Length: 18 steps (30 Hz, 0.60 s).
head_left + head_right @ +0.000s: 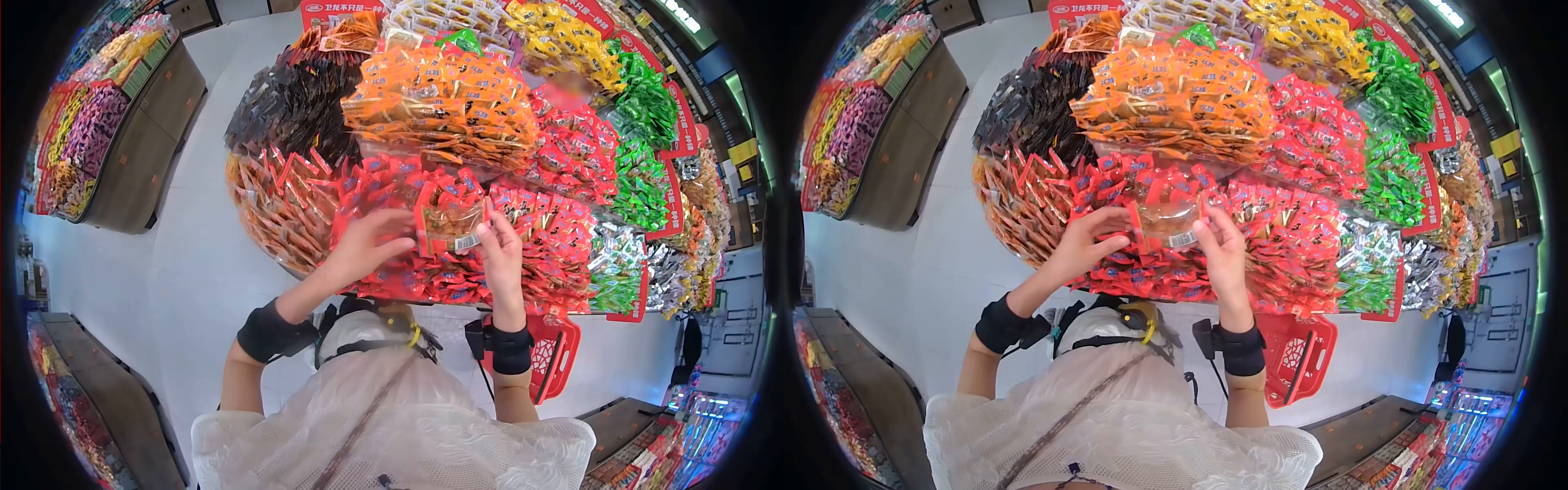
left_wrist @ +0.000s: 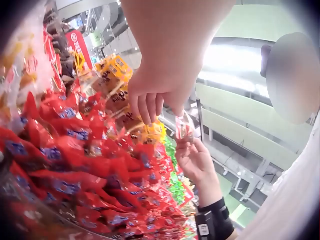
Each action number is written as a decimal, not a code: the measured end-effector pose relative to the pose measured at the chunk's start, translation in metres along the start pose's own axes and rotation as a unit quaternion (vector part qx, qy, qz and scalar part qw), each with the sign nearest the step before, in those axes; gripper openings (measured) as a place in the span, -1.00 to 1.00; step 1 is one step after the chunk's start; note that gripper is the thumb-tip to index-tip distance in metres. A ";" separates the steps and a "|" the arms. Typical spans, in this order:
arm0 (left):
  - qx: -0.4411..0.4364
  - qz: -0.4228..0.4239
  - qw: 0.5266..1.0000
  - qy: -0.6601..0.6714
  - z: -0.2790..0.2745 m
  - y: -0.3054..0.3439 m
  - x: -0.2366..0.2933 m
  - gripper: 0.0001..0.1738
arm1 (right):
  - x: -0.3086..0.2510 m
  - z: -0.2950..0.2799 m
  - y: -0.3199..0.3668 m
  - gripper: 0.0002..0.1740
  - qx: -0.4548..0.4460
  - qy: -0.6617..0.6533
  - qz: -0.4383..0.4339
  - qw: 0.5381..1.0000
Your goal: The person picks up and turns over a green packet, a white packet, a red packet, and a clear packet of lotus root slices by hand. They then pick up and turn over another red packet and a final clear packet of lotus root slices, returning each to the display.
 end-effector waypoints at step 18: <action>0.017 -0.068 0.982 0.175 0.021 0.005 -0.002 -0.65 | 0.019 0.015 0.013 -0.69 -0.001 0.017 0.100 0.995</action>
Point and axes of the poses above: each hand's wrist, its own y-axis away from the middle knuckle, its own z-axis out of the palm, x = y × z, the point moved 3 cm from there along -y, towards the middle knuckle, and after that the axes turned 6 degrees about -y, right-handed, at the moved point
